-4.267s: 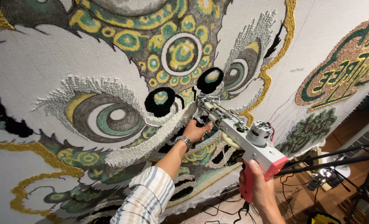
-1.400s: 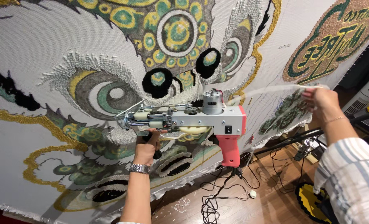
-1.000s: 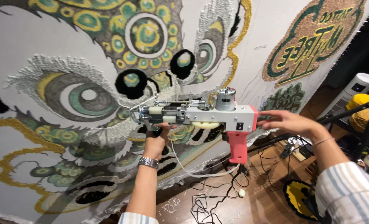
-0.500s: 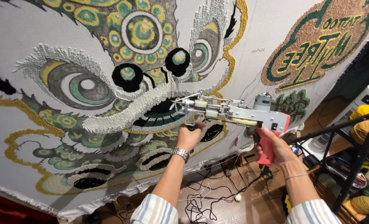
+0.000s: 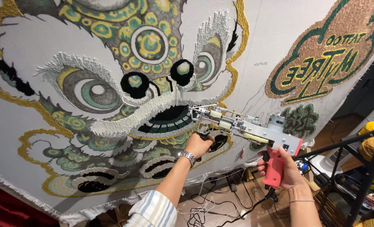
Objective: The person uses a handheld tufting gun to apply white yarn into a large canvas featuring a stylized lion face design. They guide the tool along the contours of the design, filling in the white areas around the eyes and mouth.
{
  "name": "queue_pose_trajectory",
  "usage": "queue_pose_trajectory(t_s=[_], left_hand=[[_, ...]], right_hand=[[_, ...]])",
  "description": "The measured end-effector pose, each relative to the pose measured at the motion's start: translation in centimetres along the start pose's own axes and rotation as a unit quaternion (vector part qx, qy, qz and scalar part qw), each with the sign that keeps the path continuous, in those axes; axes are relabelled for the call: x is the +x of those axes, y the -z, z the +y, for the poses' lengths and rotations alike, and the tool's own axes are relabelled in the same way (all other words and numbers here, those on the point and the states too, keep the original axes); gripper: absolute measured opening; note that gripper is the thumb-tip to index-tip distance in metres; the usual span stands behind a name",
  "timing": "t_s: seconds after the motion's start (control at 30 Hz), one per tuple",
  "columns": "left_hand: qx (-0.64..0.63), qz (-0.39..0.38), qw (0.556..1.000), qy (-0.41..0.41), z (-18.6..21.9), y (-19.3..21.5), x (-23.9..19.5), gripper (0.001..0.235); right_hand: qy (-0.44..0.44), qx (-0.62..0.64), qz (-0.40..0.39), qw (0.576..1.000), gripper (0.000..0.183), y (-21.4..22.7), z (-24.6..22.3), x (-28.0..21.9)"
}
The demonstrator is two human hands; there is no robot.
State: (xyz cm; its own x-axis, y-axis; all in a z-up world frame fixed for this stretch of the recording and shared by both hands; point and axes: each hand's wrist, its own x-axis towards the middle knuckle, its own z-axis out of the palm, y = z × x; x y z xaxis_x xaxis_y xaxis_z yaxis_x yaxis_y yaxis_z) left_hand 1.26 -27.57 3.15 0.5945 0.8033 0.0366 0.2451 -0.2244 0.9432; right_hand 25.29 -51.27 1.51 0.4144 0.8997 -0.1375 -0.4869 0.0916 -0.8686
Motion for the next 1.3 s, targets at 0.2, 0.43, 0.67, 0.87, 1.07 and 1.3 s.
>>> queue_pose_trajectory(t_s=[0.2,0.43,0.67,0.87,1.07,1.3], left_hand=[[-0.047,-0.03,0.998,-0.031,-2.1,1.1,1.3,0.016],[-0.156,-0.057,0.986,-0.007,-4.7,2.6,5.0,0.023],[-0.118,-0.023,0.993,-0.011,-7.5,5.0,7.1,0.034],[-0.083,-0.017,0.996,-0.039,-9.3,6.9,8.5,0.028],[-0.125,-0.067,0.99,-0.012,-10.7,8.1,9.8,0.017],[-0.066,-0.086,0.994,0.007,-10.8,8.7,10.1,0.019]], right_hand=[[-0.006,-0.022,0.032,0.999,0.05,-1.8,1.5,0.1],[0.047,-0.092,0.136,0.985,0.048,-8.1,2.3,-0.3],[0.043,-0.084,0.205,0.974,0.045,-14.7,4.7,-0.4],[0.087,-0.081,0.215,0.969,0.049,-17.1,7.1,0.7],[0.094,-0.058,0.215,0.97,0.046,-18.6,8.3,0.5],[0.109,-0.018,0.194,0.975,0.039,-19.0,9.2,0.2]])
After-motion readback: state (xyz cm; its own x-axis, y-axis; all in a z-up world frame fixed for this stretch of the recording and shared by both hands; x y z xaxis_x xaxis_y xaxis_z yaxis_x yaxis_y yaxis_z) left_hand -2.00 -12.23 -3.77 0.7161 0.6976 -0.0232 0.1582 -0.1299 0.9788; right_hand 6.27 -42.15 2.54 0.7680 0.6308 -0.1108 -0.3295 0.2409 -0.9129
